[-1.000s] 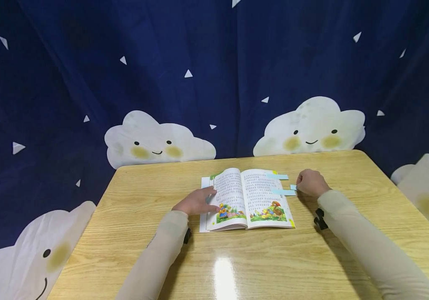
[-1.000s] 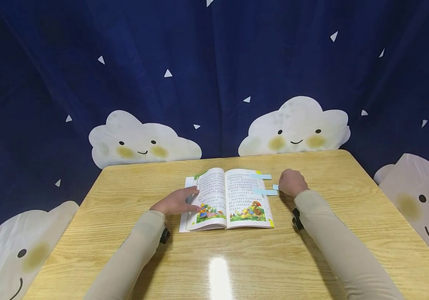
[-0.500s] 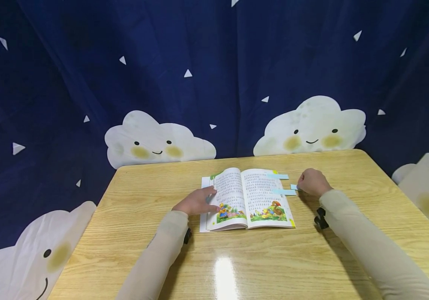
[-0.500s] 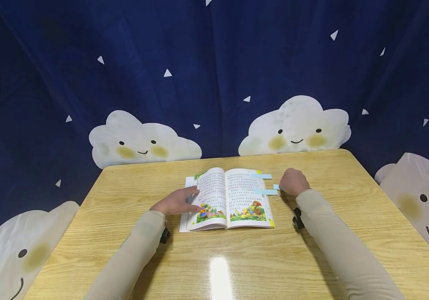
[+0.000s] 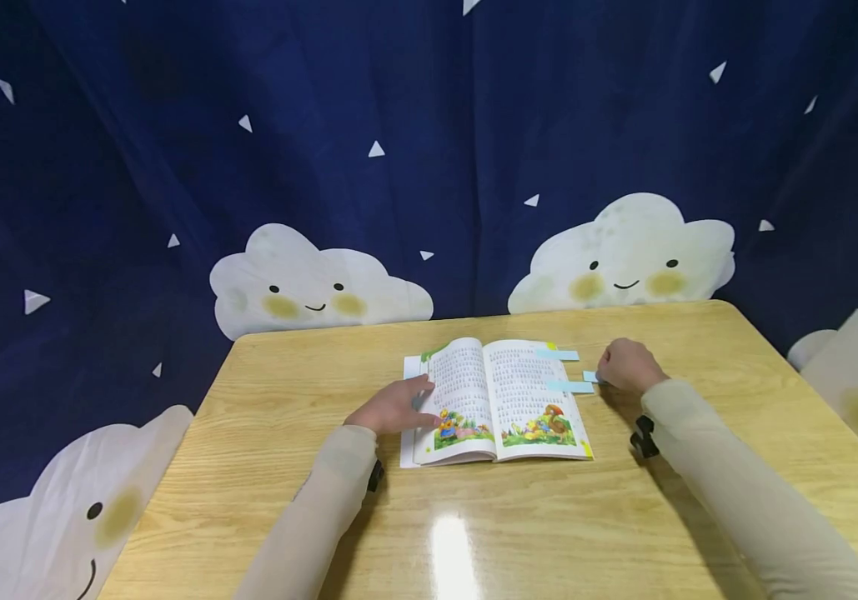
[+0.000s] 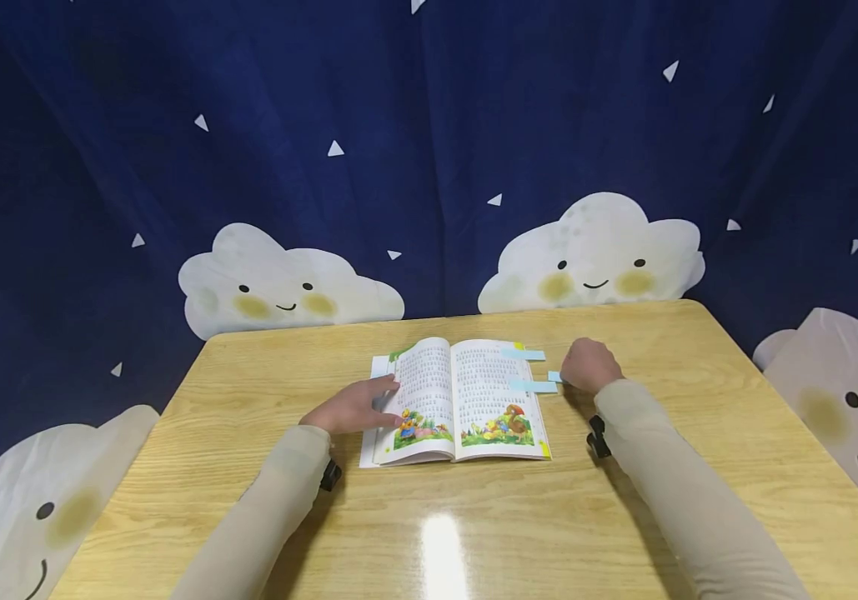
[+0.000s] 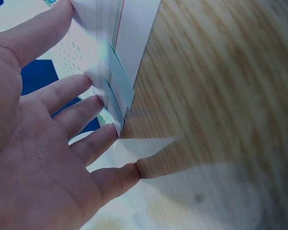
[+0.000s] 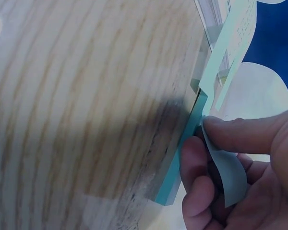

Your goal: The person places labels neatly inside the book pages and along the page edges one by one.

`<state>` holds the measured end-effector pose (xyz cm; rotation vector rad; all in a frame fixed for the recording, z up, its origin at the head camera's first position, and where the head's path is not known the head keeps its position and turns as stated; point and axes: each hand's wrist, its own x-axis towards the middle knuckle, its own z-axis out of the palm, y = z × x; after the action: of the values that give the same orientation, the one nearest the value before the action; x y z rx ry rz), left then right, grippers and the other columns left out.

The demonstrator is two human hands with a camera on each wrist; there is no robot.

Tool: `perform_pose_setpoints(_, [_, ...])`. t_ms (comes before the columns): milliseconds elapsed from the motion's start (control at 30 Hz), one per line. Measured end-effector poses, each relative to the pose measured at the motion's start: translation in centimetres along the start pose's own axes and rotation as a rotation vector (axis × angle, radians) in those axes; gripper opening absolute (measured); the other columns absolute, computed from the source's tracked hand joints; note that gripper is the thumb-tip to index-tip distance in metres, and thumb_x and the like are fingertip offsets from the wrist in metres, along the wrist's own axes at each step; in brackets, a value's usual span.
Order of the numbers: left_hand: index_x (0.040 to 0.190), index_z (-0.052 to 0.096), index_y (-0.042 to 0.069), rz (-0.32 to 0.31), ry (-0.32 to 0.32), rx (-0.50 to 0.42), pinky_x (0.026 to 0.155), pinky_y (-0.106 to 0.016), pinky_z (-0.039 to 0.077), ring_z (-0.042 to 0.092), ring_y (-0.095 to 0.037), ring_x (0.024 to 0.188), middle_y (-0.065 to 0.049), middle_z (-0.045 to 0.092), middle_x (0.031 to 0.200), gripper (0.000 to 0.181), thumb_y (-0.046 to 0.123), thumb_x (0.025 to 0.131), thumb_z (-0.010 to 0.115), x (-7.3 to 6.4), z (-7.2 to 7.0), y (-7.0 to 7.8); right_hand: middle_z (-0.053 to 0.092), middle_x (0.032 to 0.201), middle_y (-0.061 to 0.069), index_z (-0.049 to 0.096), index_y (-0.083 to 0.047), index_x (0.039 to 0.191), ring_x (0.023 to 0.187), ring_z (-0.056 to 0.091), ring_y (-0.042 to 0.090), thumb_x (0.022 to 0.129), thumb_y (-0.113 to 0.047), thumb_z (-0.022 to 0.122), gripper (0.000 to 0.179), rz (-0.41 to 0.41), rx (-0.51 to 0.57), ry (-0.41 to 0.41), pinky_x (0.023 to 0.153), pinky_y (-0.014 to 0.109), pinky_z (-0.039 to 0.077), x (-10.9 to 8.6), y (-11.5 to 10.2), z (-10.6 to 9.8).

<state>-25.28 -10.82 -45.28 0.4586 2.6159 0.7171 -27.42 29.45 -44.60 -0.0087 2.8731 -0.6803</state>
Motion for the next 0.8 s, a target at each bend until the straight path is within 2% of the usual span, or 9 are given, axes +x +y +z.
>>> perform_pose_setpoints(367, [0.150,0.046,0.014,0.011,-0.003,-0.008,0.126,-0.044,0.025,0.027,-0.027,0.153,-0.005,0.032,0.164,0.073,0.039,0.088,0.074,-0.08,0.02,0.01,0.035,0.051,-0.005,0.043,-0.016,0.055,0.051,0.033,0.011,0.087,-0.005,0.049,0.035,-0.009,-0.022,0.031,0.053,0.025,0.033,-0.33,-0.19,0.10])
perform_pose_setpoints(600, [0.150,0.045,0.013,0.013,-0.009,-0.002,0.126,-0.044,0.026,0.027,-0.027,0.153,-0.005,0.031,0.164,0.074,0.041,0.088,0.074,-0.08,0.04,-0.06,0.030,0.049,-0.006,0.040,-0.017,0.052,0.049,0.028,0.010,0.088,-0.004,0.046,0.038,-0.029,-0.023,0.034,0.051,0.025,0.030,-0.49,-0.50,0.07])
perform_pose_setpoints(800, [0.149,0.046,0.013,0.011,-0.002,0.003,0.126,-0.044,0.026,0.028,-0.028,0.153,-0.005,0.032,0.163,0.073,0.040,0.087,0.075,-0.12,-0.04,-0.02,0.031,0.050,-0.006,0.040,-0.017,0.053,0.049,0.030,0.010,0.087,-0.004,0.049,0.038,-0.011,-0.010,0.028,0.052,0.025,0.031,-0.51,-0.72,0.04])
